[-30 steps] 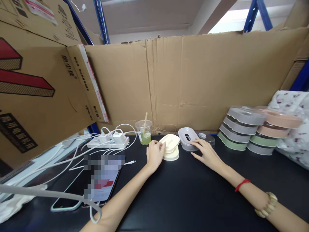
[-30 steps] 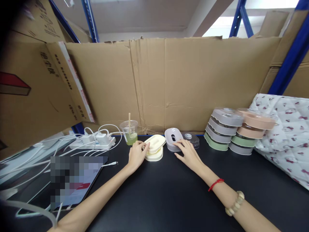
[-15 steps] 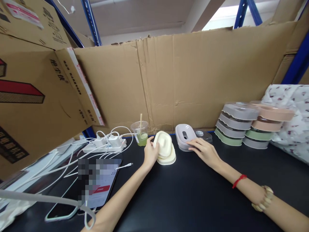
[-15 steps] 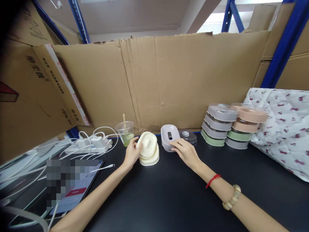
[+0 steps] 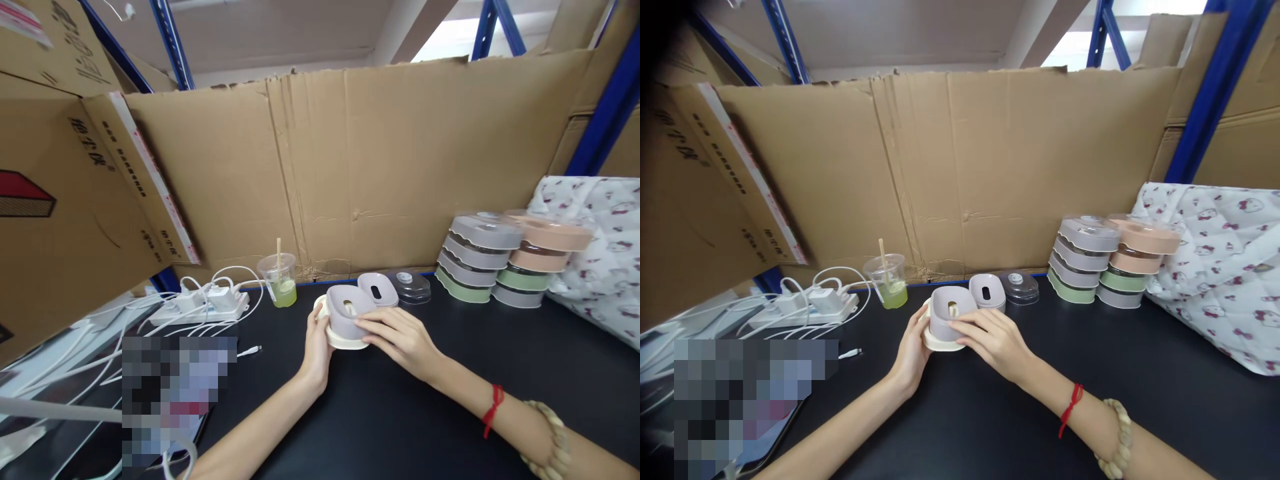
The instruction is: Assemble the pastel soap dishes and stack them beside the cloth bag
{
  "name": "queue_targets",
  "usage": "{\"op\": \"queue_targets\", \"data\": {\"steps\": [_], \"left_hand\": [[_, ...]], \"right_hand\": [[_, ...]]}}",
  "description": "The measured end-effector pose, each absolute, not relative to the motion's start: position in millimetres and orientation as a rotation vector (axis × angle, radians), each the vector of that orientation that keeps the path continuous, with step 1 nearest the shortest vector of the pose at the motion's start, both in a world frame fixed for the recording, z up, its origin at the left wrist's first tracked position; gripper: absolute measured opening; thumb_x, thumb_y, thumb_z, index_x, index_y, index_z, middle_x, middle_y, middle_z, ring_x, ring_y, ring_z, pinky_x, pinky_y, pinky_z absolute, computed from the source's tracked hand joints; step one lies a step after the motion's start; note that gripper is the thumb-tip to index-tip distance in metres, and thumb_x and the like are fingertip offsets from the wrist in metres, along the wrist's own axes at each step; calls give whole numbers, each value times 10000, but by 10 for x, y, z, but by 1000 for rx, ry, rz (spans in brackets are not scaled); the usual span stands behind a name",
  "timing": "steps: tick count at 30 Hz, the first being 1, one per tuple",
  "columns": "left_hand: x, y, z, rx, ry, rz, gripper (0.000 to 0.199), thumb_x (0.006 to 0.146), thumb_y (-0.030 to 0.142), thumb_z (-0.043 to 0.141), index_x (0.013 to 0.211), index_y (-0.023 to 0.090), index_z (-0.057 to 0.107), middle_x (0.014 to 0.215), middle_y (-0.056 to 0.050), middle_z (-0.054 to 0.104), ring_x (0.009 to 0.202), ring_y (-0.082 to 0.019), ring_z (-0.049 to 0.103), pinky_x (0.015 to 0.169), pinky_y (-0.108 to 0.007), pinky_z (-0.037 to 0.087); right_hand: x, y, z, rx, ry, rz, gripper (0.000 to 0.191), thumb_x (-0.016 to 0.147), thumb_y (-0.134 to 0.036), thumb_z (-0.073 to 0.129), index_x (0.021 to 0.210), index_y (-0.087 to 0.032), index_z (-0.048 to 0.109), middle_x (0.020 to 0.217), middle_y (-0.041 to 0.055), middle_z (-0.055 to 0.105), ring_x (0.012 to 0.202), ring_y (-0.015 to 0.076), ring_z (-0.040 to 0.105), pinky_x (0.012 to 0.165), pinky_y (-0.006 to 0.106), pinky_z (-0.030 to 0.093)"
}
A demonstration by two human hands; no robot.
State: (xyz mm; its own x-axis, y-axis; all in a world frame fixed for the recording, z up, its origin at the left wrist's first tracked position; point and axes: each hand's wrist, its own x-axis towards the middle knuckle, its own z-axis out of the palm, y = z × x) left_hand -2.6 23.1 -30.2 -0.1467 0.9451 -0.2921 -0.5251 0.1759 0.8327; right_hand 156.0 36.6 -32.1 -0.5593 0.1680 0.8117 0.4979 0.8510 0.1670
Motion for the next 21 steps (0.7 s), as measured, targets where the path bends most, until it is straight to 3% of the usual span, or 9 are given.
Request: {"op": "queue_targets", "data": {"steps": [3, 5, 10, 14, 17, 21], "left_hand": [[-26, 223, -284, 621, 905, 1352, 342, 887, 322, 404, 1181, 163, 476, 1053, -65, 598, 829, -127, 593, 668, -212, 492], [-34, 230, -281, 662, 856, 1299, 390, 808, 414, 523, 1102, 157, 531, 997, -54, 610, 808, -134, 586, 664, -214, 485], [-70, 269, -300, 624, 932, 1177, 472, 586, 380, 668, 961, 112, 567, 835, -58, 614, 770, -159, 574, 639, -214, 456], [-81, 261, -336, 871, 865, 1326, 575, 518, 389, 657, 1023, 133, 556, 991, -64, 588, 903, -197, 556, 719, -230, 455], [-81, 248, -382, 993, 907, 1336, 548, 499, 332, 628, 1004, 137, 538, 903, -36, 574, 818, -160, 540, 659, -197, 430], [-63, 227, -410, 1000, 945, 1188, 553, 523, 376, 634, 1005, 154, 477, 709, 13, 539, 616, -116, 503, 564, -194, 395]], "right_hand": [[1549, 341, -322, -434, -2165, -442, 185, 866, -166, 518, 1034, -143, 592, 946, 38, 645, 858, 117, 593, 705, 238, 481], [1542, 322, -324, -406, -2187, -396, 178, 875, -155, 498, 1024, -150, 595, 958, 38, 645, 863, 110, 593, 714, 231, 483], [1564, 317, -341, -402, -2187, -282, 180, 890, -208, 483, 1041, -182, 579, 1035, 53, 625, 981, 118, 578, 824, 241, 480], [1617, 403, -413, -753, -1911, 50, 466, 842, -390, 523, 1252, -181, 449, 1260, 147, 479, 1161, 212, 488, 907, 360, 466], [1645, 482, -461, -945, -1662, 627, 691, 767, -502, 538, 1316, -132, 341, 1258, 195, 468, 1039, 234, 570, 792, 360, 522], [1661, 538, -438, -1021, -1464, 1173, 733, 649, -582, 582, 1197, -112, 456, 1088, 166, 584, 753, 206, 630, 551, 294, 530]]}}
